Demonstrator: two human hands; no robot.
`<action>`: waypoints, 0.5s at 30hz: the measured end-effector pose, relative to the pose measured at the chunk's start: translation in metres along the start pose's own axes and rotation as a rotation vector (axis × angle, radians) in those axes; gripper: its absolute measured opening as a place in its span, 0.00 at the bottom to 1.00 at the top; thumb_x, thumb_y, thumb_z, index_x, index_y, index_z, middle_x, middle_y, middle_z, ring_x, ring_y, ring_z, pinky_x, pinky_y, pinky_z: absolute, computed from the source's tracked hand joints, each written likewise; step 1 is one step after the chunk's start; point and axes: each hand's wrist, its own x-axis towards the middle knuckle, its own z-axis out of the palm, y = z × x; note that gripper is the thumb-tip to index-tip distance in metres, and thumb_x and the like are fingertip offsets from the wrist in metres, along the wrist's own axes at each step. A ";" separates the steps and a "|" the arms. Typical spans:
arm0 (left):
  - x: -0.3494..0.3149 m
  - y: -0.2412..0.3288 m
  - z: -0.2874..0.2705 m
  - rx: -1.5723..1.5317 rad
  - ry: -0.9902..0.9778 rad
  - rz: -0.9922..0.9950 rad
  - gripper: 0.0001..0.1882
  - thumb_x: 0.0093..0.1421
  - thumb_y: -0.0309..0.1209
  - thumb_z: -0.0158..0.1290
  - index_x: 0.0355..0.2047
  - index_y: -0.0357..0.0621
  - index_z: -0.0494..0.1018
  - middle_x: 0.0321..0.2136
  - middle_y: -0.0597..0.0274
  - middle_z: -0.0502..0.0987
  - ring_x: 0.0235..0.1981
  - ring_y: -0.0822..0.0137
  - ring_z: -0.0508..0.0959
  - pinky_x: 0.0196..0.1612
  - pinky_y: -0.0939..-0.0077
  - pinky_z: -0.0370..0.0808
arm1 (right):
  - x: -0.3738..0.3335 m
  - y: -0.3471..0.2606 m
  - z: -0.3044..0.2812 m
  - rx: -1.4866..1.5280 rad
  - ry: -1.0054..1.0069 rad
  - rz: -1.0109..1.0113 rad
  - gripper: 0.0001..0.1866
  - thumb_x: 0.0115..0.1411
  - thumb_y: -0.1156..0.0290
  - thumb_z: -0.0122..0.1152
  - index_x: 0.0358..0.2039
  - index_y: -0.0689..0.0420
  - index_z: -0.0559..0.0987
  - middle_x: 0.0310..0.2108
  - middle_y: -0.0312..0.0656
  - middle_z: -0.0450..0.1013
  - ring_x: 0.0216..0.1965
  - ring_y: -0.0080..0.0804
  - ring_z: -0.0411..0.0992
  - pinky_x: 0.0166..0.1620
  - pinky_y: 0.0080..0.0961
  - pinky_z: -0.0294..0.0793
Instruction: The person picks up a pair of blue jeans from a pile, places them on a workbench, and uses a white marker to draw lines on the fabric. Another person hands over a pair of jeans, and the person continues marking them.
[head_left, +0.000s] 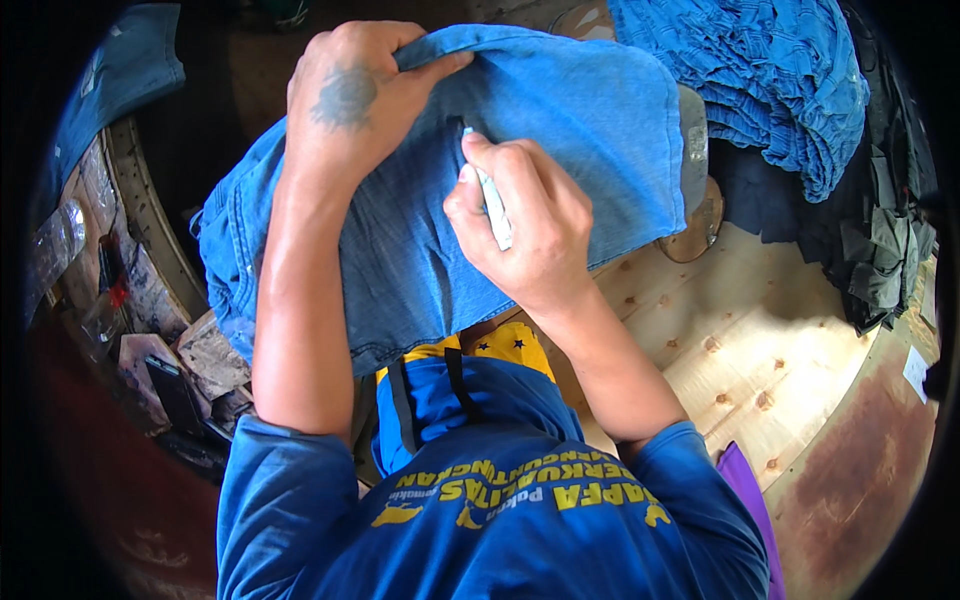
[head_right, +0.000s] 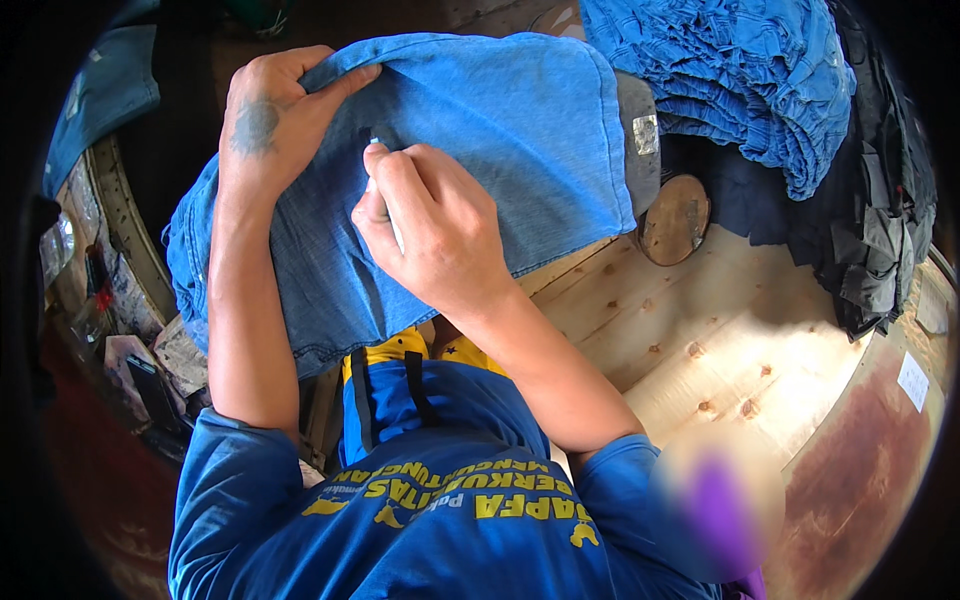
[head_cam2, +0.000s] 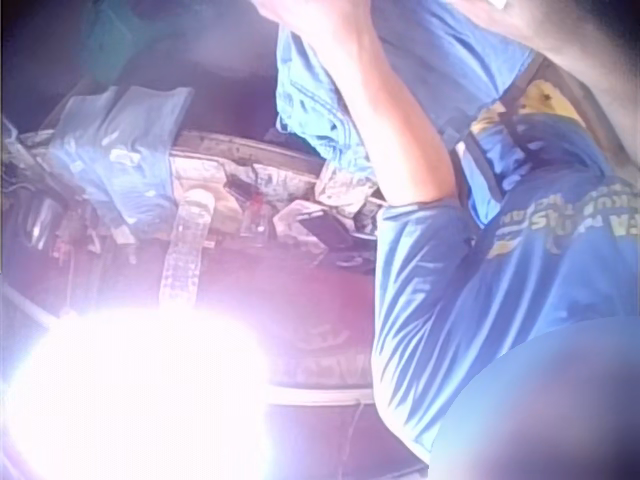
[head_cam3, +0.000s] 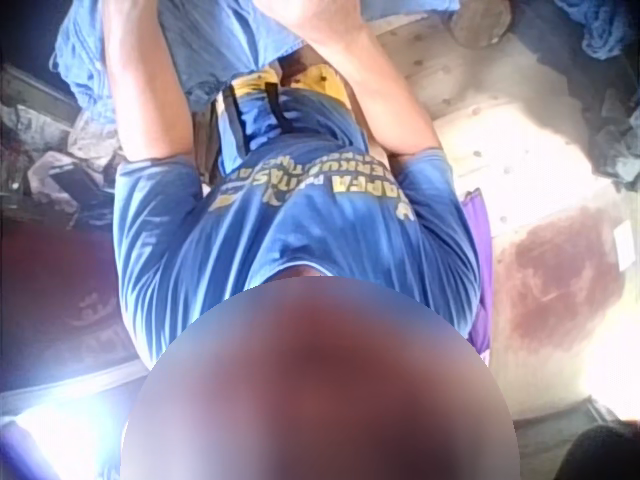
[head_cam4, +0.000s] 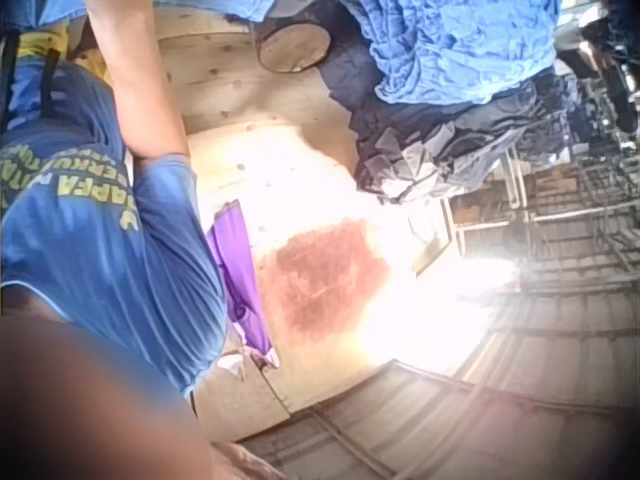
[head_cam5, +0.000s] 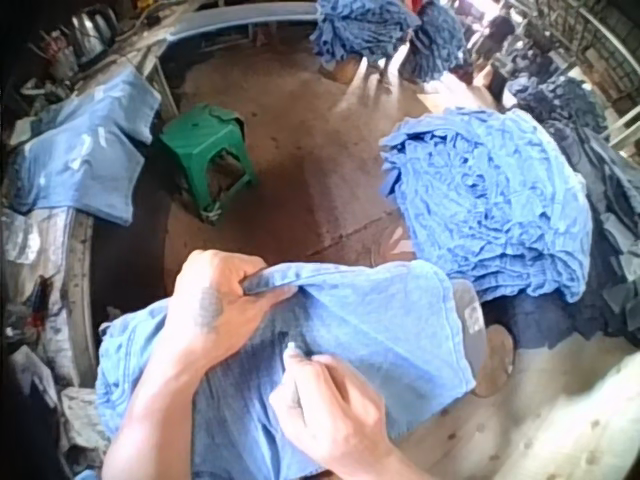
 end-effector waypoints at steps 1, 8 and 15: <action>0.000 0.000 0.000 0.017 0.002 0.005 0.19 0.58 0.52 0.72 0.30 0.48 0.88 0.18 0.52 0.80 0.23 0.46 0.83 0.31 0.55 0.80 | -0.001 -0.001 -0.001 -0.001 -0.002 0.001 0.15 0.55 0.85 0.69 0.45 0.65 0.82 0.28 0.45 0.75 0.26 0.38 0.75 0.29 0.30 0.78; 0.000 0.001 0.000 0.014 0.008 0.003 0.19 0.59 0.51 0.71 0.31 0.48 0.88 0.19 0.52 0.81 0.24 0.47 0.83 0.32 0.55 0.80 | -0.020 -0.020 -0.025 0.000 -0.065 0.042 0.17 0.55 0.84 0.70 0.46 0.66 0.83 0.29 0.48 0.77 0.27 0.43 0.78 0.31 0.36 0.79; 0.002 0.009 -0.006 0.038 -0.049 -0.021 0.18 0.60 0.48 0.71 0.37 0.46 0.90 0.23 0.52 0.84 0.26 0.52 0.86 0.36 0.61 0.82 | -0.005 -0.006 -0.013 0.023 0.029 -0.011 0.15 0.54 0.85 0.70 0.44 0.65 0.83 0.27 0.44 0.75 0.26 0.37 0.76 0.29 0.29 0.77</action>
